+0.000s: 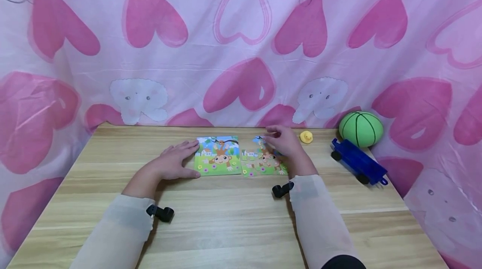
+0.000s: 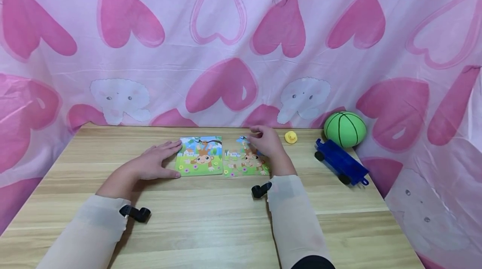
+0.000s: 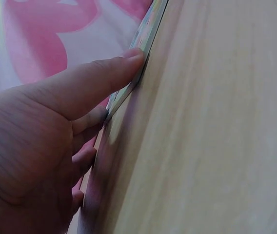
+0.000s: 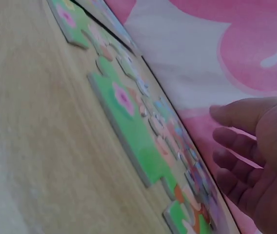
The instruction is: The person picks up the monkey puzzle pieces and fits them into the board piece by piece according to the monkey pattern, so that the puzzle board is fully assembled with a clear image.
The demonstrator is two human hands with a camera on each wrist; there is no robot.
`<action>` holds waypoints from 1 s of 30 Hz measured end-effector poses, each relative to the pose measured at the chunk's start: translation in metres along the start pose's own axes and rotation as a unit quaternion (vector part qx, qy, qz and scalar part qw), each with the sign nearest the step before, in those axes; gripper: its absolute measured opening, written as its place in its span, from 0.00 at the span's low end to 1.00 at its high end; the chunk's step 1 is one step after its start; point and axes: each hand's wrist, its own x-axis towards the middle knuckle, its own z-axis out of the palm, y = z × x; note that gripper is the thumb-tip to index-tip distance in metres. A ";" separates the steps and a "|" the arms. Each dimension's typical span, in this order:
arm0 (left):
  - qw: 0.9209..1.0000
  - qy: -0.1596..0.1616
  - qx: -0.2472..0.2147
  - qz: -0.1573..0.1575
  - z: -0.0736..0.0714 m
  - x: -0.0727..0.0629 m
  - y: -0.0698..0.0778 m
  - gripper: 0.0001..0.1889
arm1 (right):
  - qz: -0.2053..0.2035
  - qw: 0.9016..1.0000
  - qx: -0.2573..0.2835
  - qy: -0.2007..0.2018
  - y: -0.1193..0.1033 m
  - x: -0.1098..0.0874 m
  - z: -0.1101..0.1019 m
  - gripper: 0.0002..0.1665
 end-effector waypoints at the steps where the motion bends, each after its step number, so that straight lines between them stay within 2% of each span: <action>1: 1.000 0.001 0.000 0.000 0.000 0.000 0.000 0.56 | 0.001 1.000 -0.003 -0.004 0.002 0.000 0.000 0.27; 6: 1.000 0.006 0.004 -0.001 0.002 -0.001 0.001 0.56 | 0.017 1.000 -0.009 -0.021 0.009 0.003 0.004 0.25; 18: 1.000 0.001 -0.008 -0.010 0.003 -0.006 0.003 0.53 | 0.009 0.998 -0.029 -0.060 0.007 0.001 0.010 0.26; 30: 1.000 0.005 0.006 -0.005 0.005 -0.005 0.001 0.50 | -0.015 0.996 -0.081 -0.042 0.002 0.000 0.011 0.26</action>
